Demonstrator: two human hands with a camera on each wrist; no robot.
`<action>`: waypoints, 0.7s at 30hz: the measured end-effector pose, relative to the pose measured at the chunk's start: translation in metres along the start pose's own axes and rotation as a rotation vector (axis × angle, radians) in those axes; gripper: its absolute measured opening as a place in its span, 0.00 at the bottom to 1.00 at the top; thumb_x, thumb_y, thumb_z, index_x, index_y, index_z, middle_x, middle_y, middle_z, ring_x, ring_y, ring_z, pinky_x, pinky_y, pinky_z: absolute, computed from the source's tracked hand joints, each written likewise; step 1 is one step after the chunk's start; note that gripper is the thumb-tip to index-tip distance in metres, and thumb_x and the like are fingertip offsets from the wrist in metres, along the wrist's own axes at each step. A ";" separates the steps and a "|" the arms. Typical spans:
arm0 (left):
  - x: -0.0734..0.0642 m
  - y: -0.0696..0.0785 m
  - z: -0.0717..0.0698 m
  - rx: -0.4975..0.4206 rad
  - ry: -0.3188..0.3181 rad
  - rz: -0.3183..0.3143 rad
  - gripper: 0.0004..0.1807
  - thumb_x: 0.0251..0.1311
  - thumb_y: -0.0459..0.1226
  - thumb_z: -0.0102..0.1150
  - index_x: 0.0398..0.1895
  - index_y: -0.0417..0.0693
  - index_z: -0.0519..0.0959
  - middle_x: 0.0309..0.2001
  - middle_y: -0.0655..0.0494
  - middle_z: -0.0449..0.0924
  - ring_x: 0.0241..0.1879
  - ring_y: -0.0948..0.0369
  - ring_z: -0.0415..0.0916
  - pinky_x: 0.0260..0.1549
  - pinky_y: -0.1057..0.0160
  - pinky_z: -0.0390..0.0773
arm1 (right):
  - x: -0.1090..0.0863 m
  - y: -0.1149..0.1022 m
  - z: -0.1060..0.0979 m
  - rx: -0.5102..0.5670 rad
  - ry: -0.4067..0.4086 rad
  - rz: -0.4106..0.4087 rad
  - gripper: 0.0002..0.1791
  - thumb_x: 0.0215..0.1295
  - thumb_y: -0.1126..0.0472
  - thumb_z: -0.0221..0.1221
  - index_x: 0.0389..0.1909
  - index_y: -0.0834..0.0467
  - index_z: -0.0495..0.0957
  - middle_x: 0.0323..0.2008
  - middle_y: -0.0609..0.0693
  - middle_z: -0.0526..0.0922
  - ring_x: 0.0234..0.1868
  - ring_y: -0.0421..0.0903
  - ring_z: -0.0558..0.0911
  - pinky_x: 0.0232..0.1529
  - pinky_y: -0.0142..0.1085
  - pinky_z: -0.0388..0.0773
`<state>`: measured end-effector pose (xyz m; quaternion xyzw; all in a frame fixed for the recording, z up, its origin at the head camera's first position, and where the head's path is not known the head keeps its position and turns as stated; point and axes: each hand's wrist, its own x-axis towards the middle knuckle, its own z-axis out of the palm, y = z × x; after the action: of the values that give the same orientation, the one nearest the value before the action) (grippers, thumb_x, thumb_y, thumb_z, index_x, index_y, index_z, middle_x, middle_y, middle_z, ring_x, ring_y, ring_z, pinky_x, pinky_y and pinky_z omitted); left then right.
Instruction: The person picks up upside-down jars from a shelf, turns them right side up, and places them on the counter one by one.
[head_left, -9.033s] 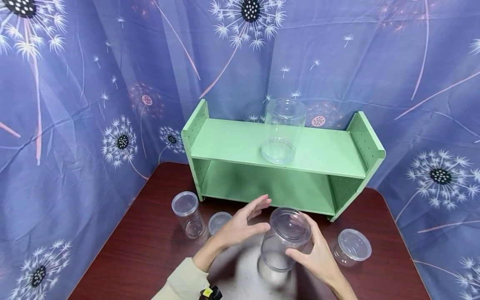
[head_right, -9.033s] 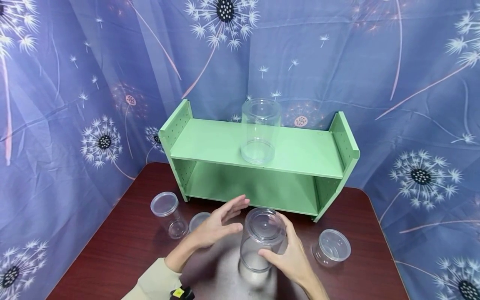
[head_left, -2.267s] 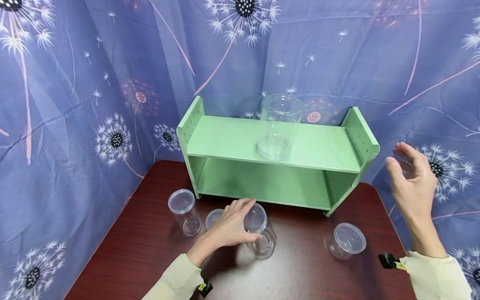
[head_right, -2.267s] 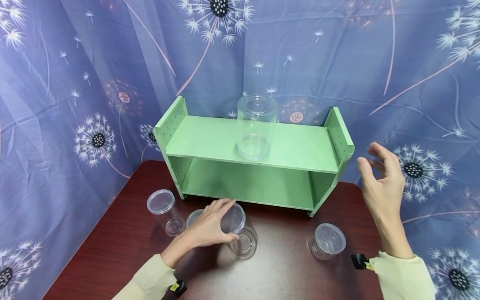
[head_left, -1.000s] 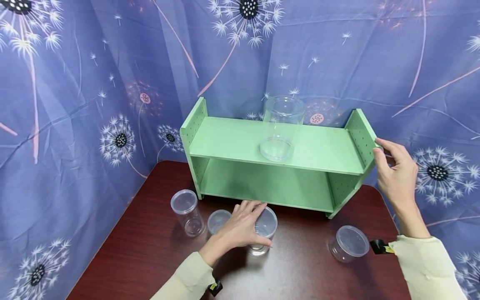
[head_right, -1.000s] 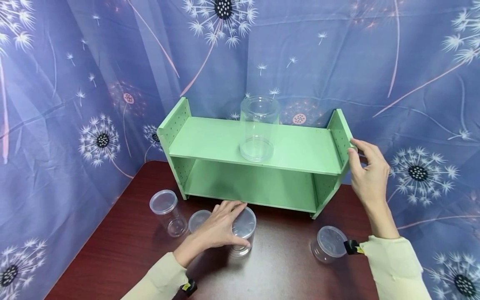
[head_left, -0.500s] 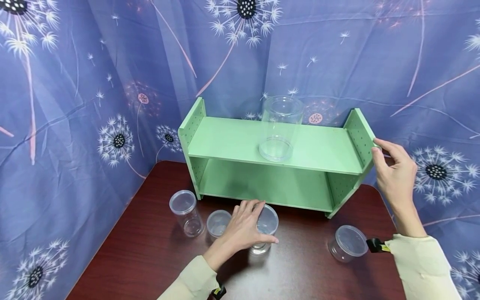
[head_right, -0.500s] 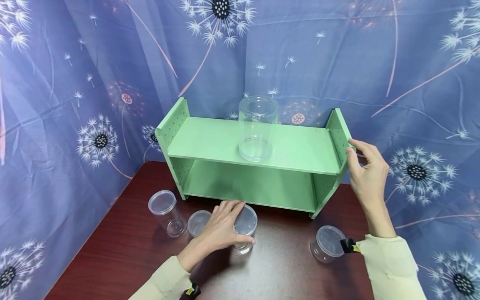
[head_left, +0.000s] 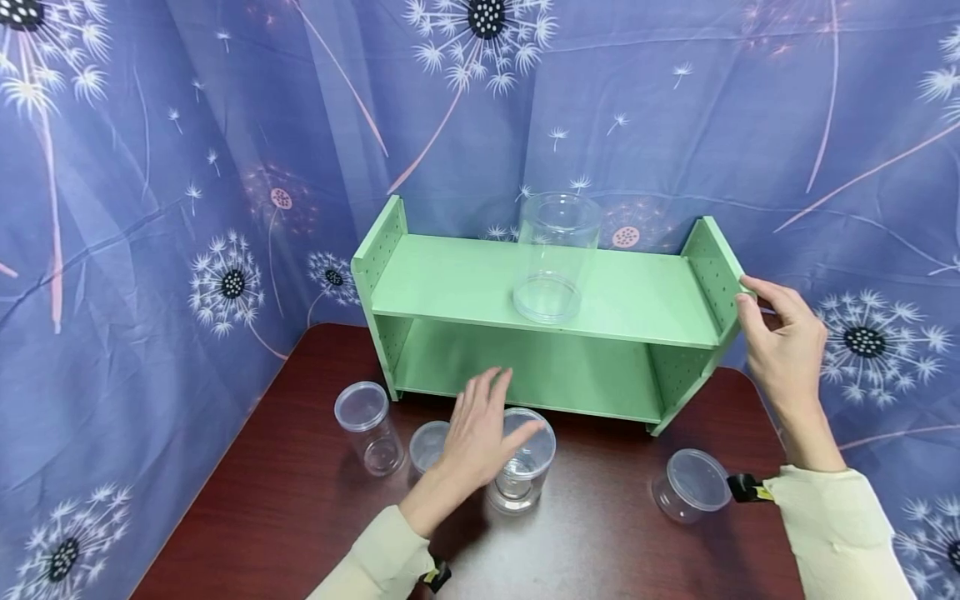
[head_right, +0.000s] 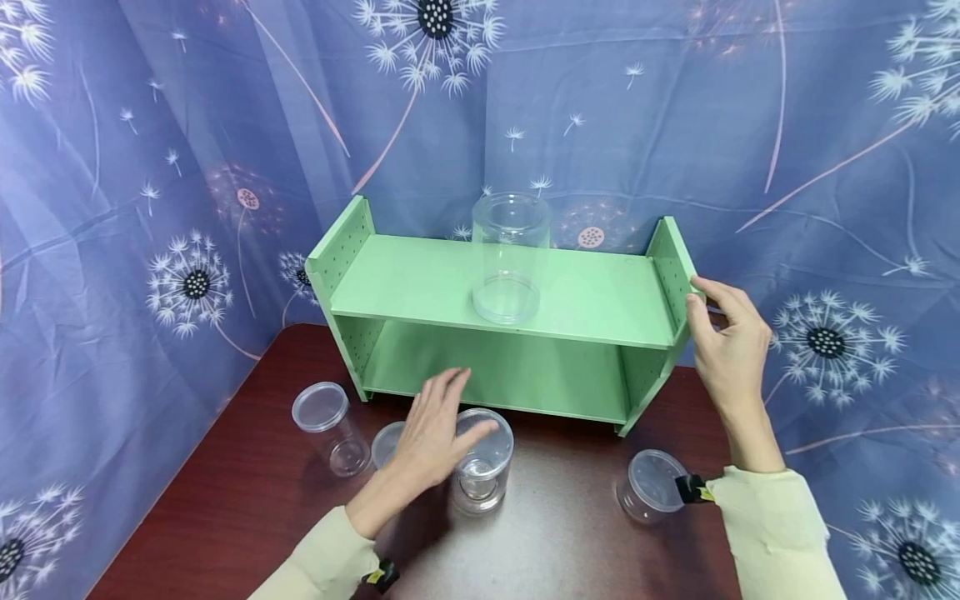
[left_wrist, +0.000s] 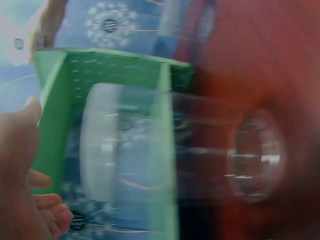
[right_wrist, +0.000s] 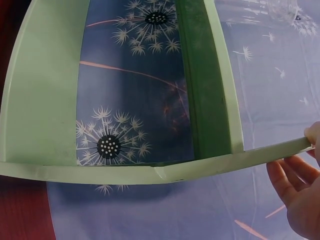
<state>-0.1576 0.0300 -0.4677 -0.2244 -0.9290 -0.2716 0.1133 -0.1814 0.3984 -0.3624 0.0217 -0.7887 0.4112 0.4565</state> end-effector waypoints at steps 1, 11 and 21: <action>0.004 0.001 -0.006 -0.022 0.033 0.007 0.51 0.67 0.68 0.52 0.79 0.42 0.60 0.76 0.43 0.61 0.74 0.48 0.59 0.73 0.43 0.61 | 0.000 0.000 0.000 -0.001 0.001 -0.002 0.13 0.70 0.65 0.63 0.53 0.60 0.88 0.42 0.31 0.82 0.39 0.29 0.81 0.40 0.17 0.75; 0.060 0.014 -0.078 -0.338 0.230 0.061 0.47 0.71 0.57 0.58 0.80 0.37 0.55 0.77 0.38 0.57 0.76 0.48 0.58 0.74 0.47 0.59 | 0.000 0.003 -0.001 -0.004 0.005 -0.007 0.13 0.70 0.66 0.63 0.53 0.60 0.88 0.42 0.31 0.82 0.40 0.29 0.81 0.40 0.17 0.75; 0.123 0.025 -0.120 -0.511 0.194 0.039 0.55 0.64 0.60 0.64 0.84 0.47 0.47 0.81 0.50 0.52 0.75 0.54 0.58 0.72 0.54 0.63 | -0.001 -0.007 0.001 0.002 0.013 -0.001 0.13 0.70 0.69 0.62 0.52 0.66 0.87 0.42 0.33 0.81 0.39 0.26 0.79 0.40 0.16 0.74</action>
<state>-0.2429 0.0258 -0.3166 -0.2364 -0.8108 -0.5151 0.1466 -0.1786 0.3930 -0.3590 0.0200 -0.7853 0.4118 0.4619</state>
